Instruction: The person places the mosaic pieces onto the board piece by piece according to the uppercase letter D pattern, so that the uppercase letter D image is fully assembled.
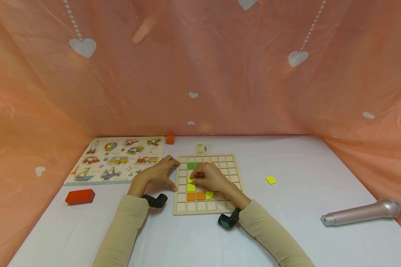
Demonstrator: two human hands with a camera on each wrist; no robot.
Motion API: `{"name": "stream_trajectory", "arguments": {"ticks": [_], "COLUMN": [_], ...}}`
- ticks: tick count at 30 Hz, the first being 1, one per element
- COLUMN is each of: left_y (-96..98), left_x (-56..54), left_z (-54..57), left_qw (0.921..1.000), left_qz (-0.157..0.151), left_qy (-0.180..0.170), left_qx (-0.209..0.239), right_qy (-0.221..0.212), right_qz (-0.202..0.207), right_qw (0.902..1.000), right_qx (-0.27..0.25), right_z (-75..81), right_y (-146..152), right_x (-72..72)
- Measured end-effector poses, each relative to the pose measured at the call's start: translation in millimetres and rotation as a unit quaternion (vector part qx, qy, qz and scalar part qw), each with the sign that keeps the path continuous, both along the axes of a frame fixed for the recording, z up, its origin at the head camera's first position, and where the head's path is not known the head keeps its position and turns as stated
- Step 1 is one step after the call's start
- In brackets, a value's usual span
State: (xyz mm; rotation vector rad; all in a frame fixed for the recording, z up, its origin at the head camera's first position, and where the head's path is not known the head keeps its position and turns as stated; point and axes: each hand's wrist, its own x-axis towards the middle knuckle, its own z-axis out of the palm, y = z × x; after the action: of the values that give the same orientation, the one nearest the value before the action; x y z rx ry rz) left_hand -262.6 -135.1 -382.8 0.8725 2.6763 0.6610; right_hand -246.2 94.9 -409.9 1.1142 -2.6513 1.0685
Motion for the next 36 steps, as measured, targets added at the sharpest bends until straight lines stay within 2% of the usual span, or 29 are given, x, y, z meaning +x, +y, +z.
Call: {"name": "stream_trajectory", "arguments": {"ticks": [5, 10, 14, 17, 22, 29, 36], "left_y": [-0.9, -1.3, -0.5, 0.4, 1.1, 1.3, 0.5], "left_x": [1.2, 0.8, -0.9, -1.9, -2.5, -1.4, -2.7], "left_z": [2.1, 1.4, -0.9, -2.0, -1.8, 0.4, -2.5], "left_qw": [1.0, 1.0, 1.0, 1.0, 1.0, 1.0, 0.9999], "left_qz": [-0.003, -0.006, -0.006, -0.005, -0.004, -0.004, -0.01], "left_qy": [0.001, 0.005, 0.003, 0.0, 0.003, 0.003, 0.012], "left_qx": [0.004, 0.004, 0.0, -0.002, -0.002, 0.0, 0.003], "right_qy": [0.02, 0.04, 0.03, 0.006, -0.022, -0.004, 0.015], "right_qz": [-0.006, 0.006, 0.005, 0.011, 0.01, -0.027, -0.068], "right_qw": [0.9998, 0.9989, 0.9981, 0.9989, 0.9997, 0.9995, 0.9972], "right_qx": [0.002, 0.025, 0.054, 0.045, 0.008, 0.014, 0.026], "right_z": [-1.6, 1.8, 8.0, 13.9, 28.0, 45.1, 49.7], "right_y": [-2, -1, 3, 10, 31, 71, 110], "right_x": [0.1, 0.5, 4.6, 6.1, 8.5, 14.0, 22.5]}}
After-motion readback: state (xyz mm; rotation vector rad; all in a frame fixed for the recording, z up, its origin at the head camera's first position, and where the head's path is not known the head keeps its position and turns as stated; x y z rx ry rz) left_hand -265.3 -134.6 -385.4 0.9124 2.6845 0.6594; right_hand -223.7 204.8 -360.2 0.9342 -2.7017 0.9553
